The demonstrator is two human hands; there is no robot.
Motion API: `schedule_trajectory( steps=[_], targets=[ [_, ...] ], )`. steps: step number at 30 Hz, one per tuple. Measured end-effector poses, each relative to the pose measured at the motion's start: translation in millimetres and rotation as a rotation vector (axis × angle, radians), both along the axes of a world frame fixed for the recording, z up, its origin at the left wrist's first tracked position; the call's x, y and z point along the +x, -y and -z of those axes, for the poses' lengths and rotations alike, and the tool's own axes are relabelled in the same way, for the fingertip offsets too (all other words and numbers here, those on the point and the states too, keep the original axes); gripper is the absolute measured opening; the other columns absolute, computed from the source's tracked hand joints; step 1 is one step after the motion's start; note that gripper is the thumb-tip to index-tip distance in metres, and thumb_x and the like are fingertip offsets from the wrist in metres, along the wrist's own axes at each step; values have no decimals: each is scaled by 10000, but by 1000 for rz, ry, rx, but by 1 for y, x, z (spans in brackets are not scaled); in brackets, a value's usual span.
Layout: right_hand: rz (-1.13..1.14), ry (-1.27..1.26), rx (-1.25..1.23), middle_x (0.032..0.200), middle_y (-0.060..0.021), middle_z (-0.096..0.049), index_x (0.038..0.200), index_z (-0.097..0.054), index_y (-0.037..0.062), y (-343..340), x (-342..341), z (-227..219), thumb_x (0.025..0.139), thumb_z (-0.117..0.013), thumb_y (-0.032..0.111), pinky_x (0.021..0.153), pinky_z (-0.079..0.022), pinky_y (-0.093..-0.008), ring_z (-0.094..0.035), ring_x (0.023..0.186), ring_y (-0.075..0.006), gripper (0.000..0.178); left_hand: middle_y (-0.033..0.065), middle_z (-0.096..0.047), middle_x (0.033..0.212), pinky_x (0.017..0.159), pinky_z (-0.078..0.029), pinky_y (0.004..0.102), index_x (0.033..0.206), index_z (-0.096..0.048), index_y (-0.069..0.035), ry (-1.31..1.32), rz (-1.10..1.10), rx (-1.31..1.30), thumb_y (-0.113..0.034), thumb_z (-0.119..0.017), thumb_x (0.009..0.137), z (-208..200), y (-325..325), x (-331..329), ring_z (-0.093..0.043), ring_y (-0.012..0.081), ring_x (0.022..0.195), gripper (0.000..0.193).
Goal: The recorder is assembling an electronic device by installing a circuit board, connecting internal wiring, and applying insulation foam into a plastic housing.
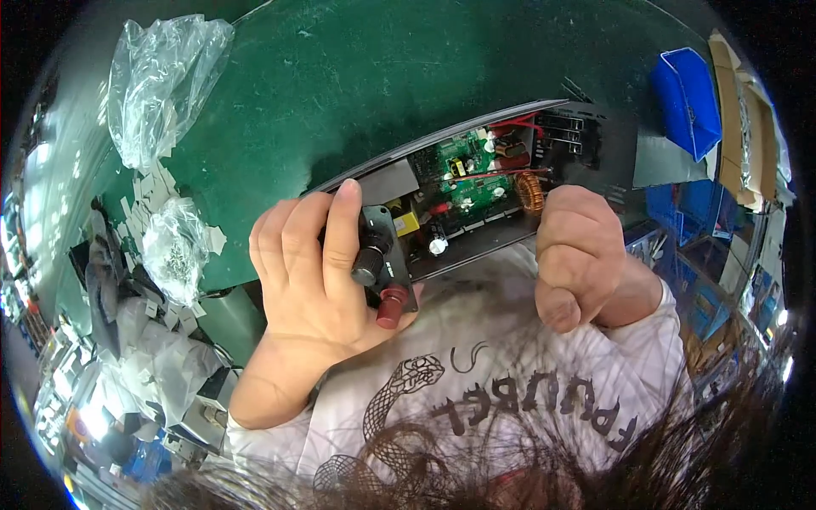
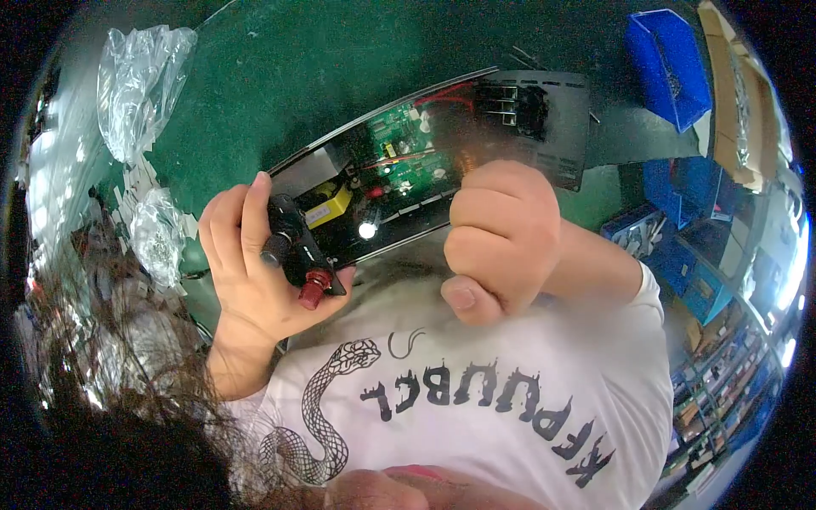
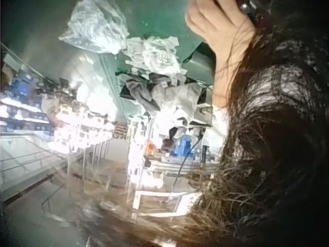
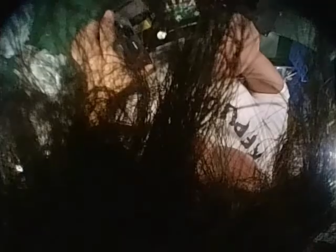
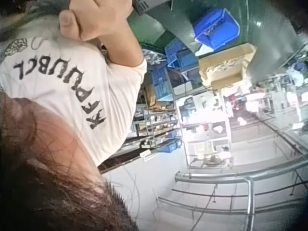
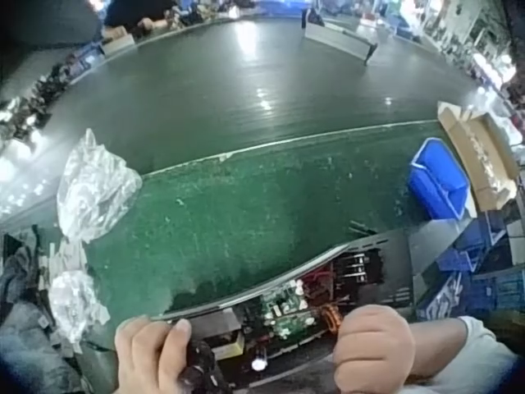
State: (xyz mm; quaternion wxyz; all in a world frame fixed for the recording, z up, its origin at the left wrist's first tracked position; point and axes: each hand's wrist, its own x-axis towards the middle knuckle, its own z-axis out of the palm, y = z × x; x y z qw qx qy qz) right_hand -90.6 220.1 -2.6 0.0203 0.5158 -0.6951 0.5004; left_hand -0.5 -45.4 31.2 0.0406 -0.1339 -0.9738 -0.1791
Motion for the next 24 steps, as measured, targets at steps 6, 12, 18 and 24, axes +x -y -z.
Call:
schedule_trajectory(
  steps=[6,12,18,24],
  targets=[
    [67,-19,-67,598,-37,-282,568,-337,119,7,-1,6,818,-578,284,406,-225,-360,-297,441,-211,384,216,-505,1241,974,-420,526,1429,-438,44,-7,-7,-12,-354,-854,551,1,-3,-3,-503,409,1104,1050],
    [56,-15,-54,602,-41,-282,567,-334,117,7,0,1,800,-584,278,410,-222,-363,-301,444,-214,378,222,-504,1243,979,-420,529,1429,-436,46,-23,-2,4,-362,-853,543,0,-6,-3,-511,415,1104,1061],
    [58,-14,-30,602,-49,-296,570,-340,114,4,-2,3,783,-600,285,410,-229,-365,-315,449,-222,377,208,-507,1238,970,-423,517,1411,-467,47,-22,7,5,-375,-810,583,2,-3,-4,-515,402,1091,990],
    [294,-122,122,745,-76,-533,720,-540,90,-4,3,-6,778,-681,338,498,-344,-376,-500,591,-250,291,250,-494,1281,956,-439,536,1421,-405,89,-22,52,12,-487,-849,643,1,14,4,-512,436,1117,1065]
  ],
)
